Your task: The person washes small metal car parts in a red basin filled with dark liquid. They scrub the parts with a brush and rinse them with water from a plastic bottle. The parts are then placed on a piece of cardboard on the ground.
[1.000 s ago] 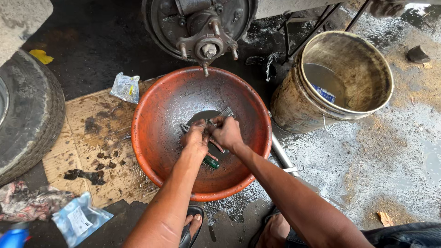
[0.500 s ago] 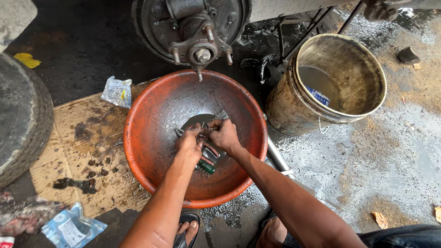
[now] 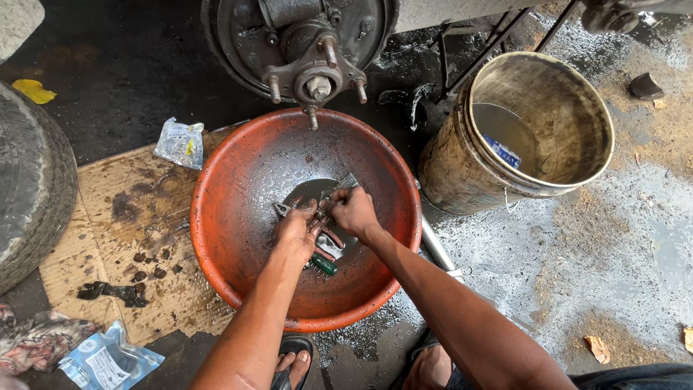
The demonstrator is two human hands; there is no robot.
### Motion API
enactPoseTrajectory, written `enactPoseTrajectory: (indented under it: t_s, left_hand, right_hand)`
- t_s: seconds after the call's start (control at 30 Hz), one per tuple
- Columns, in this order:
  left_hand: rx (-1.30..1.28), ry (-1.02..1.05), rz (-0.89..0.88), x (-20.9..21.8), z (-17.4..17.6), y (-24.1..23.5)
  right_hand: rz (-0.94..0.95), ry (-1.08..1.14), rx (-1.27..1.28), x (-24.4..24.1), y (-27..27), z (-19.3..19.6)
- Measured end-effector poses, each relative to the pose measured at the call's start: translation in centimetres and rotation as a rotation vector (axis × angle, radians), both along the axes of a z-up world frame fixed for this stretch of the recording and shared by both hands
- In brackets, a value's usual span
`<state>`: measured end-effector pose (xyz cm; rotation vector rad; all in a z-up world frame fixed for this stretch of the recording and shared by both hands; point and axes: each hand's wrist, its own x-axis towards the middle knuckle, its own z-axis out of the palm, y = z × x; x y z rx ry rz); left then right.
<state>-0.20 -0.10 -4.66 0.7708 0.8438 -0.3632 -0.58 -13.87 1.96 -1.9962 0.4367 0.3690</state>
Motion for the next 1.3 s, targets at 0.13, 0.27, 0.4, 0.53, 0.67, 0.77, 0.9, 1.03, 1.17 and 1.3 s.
enactPoseTrajectory:
  t_s: [0.13, 0.27, 0.4, 0.53, 0.67, 0.77, 0.9, 1.03, 1.17, 1.3]
  left_hand:
    - [0.018, -0.016, 0.006, -0.3, -0.2, 0.0]
    - [-0.021, -0.026, 0.049, 0.3, -0.1, 0.5]
    - [-0.001, -0.014, 0.025, 0.2, 1.3, 0.5]
    - [0.009, -0.024, -0.016, -0.3, 1.4, 0.4]
    - [0.008, -0.023, -0.022, -0.2, -0.5, 0.7]
    - [0.04, -0.018, -0.061, 0.1, -0.8, 0.8]
    - [0.163, 0.072, -0.072, -0.2, 0.7, 0.9]
    - [0.199, 0.071, 0.009, -0.2, 1.2, 1.0]
    - [0.089, 0.097, 0.129, -0.4, 0.9, 0.6]
    - [0.082, 0.094, 0.095, -0.1, 0.8, -0.2]
  right_hand:
    - [0.093, 0.005, -0.164, 0.1, -1.2, 0.1]
    - [0.3, 0.115, -0.504, -0.5, -3.4, -1.5]
    - [0.531, -0.054, -0.59, -2.5, -4.2, -2.8]
    - [0.544, 0.124, -0.703, -1.9, -3.6, -2.8]
    - [0.579, 0.01, -0.711, -1.9, -3.0, -4.1]
    - [0.595, 0.106, -0.72, -1.7, -3.0, -4.1]
    - [0.383, 0.331, -0.421, -0.3, -2.7, -2.6]
    - [0.153, 0.096, -0.04, 1.1, -2.9, -1.8]
    - [0.153, -0.007, 0.218, 1.1, -1.4, -1.2]
    - [0.15, -0.088, 0.066, -0.1, 0.4, -0.7]
